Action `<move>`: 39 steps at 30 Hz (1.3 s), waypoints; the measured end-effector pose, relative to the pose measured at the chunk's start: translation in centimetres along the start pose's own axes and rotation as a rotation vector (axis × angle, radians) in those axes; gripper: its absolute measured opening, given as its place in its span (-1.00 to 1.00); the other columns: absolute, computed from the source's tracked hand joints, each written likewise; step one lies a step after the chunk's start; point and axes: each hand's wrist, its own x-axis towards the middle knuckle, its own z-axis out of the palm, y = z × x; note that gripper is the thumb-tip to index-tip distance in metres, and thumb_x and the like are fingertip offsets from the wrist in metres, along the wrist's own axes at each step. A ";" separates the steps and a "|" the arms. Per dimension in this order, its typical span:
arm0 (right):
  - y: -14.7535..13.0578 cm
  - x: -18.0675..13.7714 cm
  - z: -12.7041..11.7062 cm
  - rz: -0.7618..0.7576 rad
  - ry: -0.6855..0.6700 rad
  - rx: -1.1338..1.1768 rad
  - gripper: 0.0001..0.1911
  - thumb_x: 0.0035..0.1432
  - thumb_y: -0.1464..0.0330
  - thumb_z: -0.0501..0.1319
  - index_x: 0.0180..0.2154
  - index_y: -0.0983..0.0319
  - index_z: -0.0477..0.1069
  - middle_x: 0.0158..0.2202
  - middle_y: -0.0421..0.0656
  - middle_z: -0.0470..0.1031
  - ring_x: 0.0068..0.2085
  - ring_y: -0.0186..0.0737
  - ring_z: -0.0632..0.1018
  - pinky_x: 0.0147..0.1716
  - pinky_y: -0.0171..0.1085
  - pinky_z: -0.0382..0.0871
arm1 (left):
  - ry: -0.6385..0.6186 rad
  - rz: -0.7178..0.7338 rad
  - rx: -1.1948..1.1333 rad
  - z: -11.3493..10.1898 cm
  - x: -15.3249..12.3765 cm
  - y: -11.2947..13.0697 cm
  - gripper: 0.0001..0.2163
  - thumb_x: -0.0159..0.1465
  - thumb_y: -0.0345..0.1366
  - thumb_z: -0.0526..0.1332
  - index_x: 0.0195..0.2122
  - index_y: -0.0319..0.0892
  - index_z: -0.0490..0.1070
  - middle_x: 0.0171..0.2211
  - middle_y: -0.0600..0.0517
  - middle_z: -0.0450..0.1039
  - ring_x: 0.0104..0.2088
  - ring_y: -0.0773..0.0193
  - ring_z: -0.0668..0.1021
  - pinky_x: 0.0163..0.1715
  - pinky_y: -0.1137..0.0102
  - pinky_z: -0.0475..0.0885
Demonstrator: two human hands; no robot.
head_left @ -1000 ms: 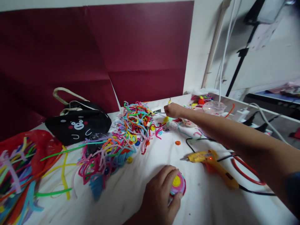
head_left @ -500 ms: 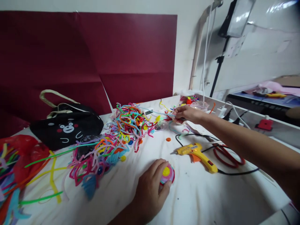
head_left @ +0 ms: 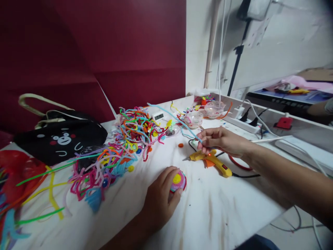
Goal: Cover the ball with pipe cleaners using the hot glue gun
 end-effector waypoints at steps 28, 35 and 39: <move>2.2 -2.5 1.3 0.021 -0.094 -0.028 -0.68 0.02 0.20 0.67 -0.27 0.20 0.69 -0.38 -0.15 0.74 -0.43 -0.29 0.60 -0.42 -0.30 0.50 | -0.024 -0.067 -0.194 -0.1 -0.3 -0.3 -0.42 0.38 -0.29 0.31 0.44 -0.09 0.36 0.37 -0.25 0.51 0.35 -0.19 0.60 0.37 -0.10 0.58; 2.6 -2.9 1.8 0.028 -0.167 0.044 -0.68 0.07 0.22 0.65 -0.24 0.22 0.65 -0.33 -0.13 0.76 -0.39 -0.29 0.64 -0.34 -0.29 0.55 | 0.191 -0.014 -0.069 -0.7 0.0 -0.2 -0.51 0.45 -0.21 0.29 0.39 -0.01 0.40 0.31 -0.18 0.56 0.30 -0.11 0.63 0.26 -0.04 0.65; 3.1 -3.0 2.4 0.019 -0.263 0.132 -0.73 0.10 0.30 0.61 -0.22 0.22 0.62 -0.30 -0.14 0.77 -0.40 -0.30 0.67 -0.36 -0.30 0.55 | 0.311 -0.085 0.019 -2.8 0.9 1.3 -0.74 0.47 -0.28 0.29 0.14 -0.07 0.61 0.02 -0.08 0.68 0.04 0.06 0.71 0.04 0.19 0.68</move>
